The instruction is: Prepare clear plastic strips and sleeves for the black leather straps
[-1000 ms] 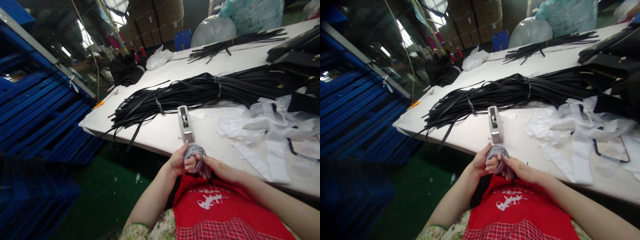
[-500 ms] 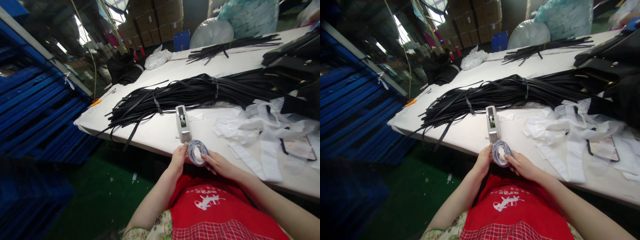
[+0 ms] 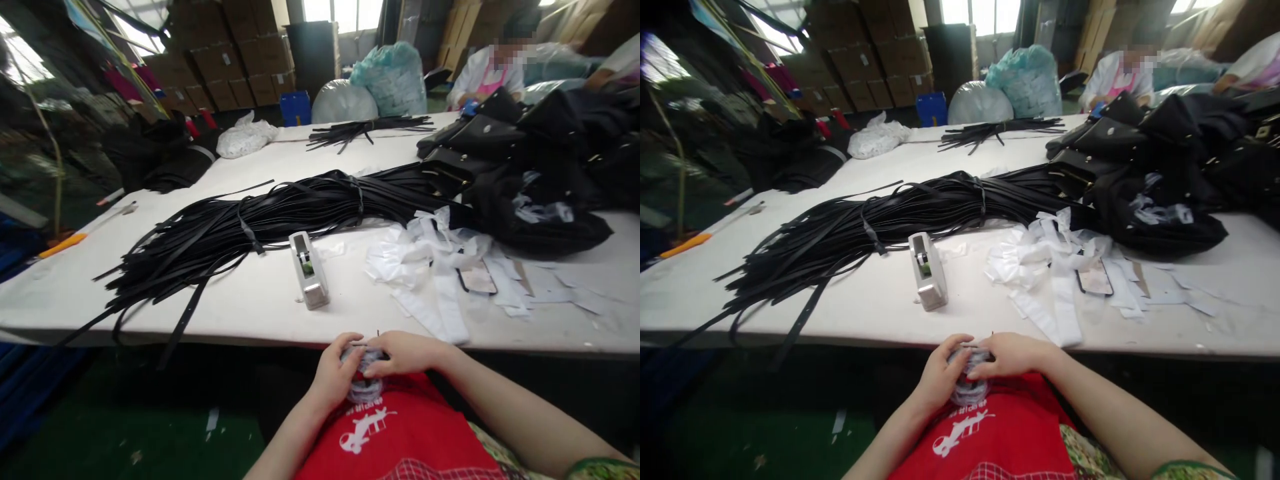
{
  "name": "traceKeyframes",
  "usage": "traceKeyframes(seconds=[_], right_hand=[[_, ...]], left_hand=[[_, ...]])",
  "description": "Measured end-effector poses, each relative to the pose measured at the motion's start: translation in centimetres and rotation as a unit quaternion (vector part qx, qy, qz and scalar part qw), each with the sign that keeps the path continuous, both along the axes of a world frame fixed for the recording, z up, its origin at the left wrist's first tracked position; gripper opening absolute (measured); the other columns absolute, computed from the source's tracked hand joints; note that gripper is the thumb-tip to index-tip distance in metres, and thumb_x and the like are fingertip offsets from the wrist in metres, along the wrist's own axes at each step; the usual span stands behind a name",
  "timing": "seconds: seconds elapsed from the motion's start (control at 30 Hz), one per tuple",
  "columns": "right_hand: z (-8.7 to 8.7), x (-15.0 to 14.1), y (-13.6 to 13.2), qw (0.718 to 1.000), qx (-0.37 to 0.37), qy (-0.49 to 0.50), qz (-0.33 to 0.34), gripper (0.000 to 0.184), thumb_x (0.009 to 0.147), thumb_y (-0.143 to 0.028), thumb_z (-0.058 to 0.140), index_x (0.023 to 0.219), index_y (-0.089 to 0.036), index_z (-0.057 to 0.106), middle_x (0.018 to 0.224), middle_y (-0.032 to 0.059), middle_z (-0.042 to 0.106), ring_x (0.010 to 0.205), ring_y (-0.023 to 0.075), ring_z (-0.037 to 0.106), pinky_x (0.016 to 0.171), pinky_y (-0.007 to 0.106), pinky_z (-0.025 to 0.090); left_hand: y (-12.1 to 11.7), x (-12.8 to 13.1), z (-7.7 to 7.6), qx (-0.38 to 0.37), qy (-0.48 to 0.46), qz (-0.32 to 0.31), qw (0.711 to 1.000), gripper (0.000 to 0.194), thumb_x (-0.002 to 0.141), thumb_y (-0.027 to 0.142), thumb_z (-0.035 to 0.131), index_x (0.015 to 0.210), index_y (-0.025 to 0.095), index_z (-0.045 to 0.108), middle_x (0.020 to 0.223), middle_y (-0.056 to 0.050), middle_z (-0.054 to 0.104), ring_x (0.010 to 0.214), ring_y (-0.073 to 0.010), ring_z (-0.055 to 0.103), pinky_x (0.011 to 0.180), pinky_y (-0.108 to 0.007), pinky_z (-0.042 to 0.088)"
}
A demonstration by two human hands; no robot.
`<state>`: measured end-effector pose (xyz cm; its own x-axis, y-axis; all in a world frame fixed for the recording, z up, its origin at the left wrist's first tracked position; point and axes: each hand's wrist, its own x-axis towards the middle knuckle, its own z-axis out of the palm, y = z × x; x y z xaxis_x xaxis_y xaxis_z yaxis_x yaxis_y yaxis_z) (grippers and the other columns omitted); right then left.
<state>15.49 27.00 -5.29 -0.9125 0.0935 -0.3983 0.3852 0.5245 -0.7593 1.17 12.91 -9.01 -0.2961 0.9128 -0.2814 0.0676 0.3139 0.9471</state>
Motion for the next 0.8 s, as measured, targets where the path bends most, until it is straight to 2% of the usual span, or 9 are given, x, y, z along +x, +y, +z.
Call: traceKeyframes(seconds=[0.1,0.17,0.23,0.37,0.47,0.57,0.7,0.8], right_hand=[[-1.1,0.5,-0.9,0.999,-0.012,0.009,-0.036,0.043,0.091,-0.053,0.056,0.110,-0.017,0.069,0.098,0.0082,0.074,0.080,0.0226,0.065,0.071,0.028,0.046],[-1.4,0.8,-1.0,0.999,-0.015,0.016,-0.047,0.041,0.094,-0.050,0.052,0.111,-0.016,0.068,0.100,0.0091,0.073,0.084,0.0228,0.064,0.074,0.028,0.046],[-1.4,0.9,-0.6,0.999,-0.020,0.020,-0.042,0.040,0.094,-0.048,0.052,0.106,-0.014,0.070,0.096,0.0089,0.073,0.081,0.0221,0.063,0.072,0.028,0.045],[-1.1,0.8,0.6,0.998,-0.056,0.016,0.012,0.034,0.090,-0.046,0.059,0.100,-0.017,0.073,0.083,0.0013,0.070,0.073,0.0161,0.060,0.066,0.022,0.043],[-1.1,0.6,1.2,0.998,-0.051,-0.004,0.020,0.032,0.083,-0.043,0.067,0.097,-0.014,0.074,0.075,0.0000,0.067,0.066,0.0140,0.055,0.061,0.021,0.041],[-1.3,0.8,1.0,0.999,-0.045,-0.015,0.003,0.034,0.082,-0.043,0.069,0.102,-0.016,0.075,0.076,-0.0016,0.067,0.066,0.0130,0.054,0.060,0.020,0.040],[-1.7,1.9,0.0,0.993,-0.096,-0.060,-0.045,0.045,0.078,-0.060,0.070,0.103,-0.022,0.076,0.072,-0.0053,0.064,0.064,0.0120,0.056,0.059,0.019,0.041],[-1.7,3.2,-0.3,0.989,-0.102,-0.063,-0.089,0.050,0.074,-0.064,0.072,0.099,-0.021,0.076,0.069,-0.0056,0.062,0.061,0.0113,0.054,0.053,0.019,0.038]], left_hand=[[-0.5,0.4,-1.3,-0.003,-0.044,0.072,0.996,0.037,0.090,0.046,0.057,0.111,0.017,0.067,0.100,-0.008,0.072,0.091,-0.0228,0.065,0.085,-0.033,0.049],[-0.6,0.5,-1.0,0.007,-0.044,0.067,0.997,0.035,0.091,0.045,0.054,0.105,0.017,0.069,0.102,-0.008,0.072,0.096,-0.0235,0.064,0.090,-0.033,0.048],[-0.4,0.3,0.1,0.014,-0.029,0.015,0.999,0.032,0.092,0.044,0.053,0.102,0.018,0.069,0.102,-0.007,0.072,0.097,-0.0228,0.063,0.091,-0.032,0.047],[0.5,0.0,3.3,0.014,0.029,-0.133,0.991,0.031,0.096,0.044,0.046,0.102,0.020,0.066,0.096,-0.004,0.071,0.088,-0.0193,0.062,0.082,-0.027,0.046],[1.0,0.6,4.5,0.004,0.101,-0.173,0.980,0.031,0.098,0.043,0.043,0.100,0.021,0.064,0.097,-0.004,0.070,0.089,-0.0198,0.062,0.082,-0.027,0.045],[1.1,1.6,3.7,-0.008,0.107,-0.149,0.983,0.034,0.097,0.046,0.043,0.100,0.021,0.065,0.098,-0.006,0.070,0.092,-0.0214,0.062,0.086,-0.028,0.045],[0.7,2.3,1.5,-0.043,0.047,-0.139,0.988,0.046,0.092,0.059,0.045,0.086,0.019,0.065,0.080,-0.004,0.066,0.077,-0.0198,0.059,0.074,-0.027,0.046],[0.6,2.3,0.6,-0.059,0.017,-0.128,0.990,0.051,0.087,0.066,0.048,0.083,0.019,0.066,0.075,-0.002,0.064,0.073,-0.0183,0.057,0.069,-0.025,0.045]])
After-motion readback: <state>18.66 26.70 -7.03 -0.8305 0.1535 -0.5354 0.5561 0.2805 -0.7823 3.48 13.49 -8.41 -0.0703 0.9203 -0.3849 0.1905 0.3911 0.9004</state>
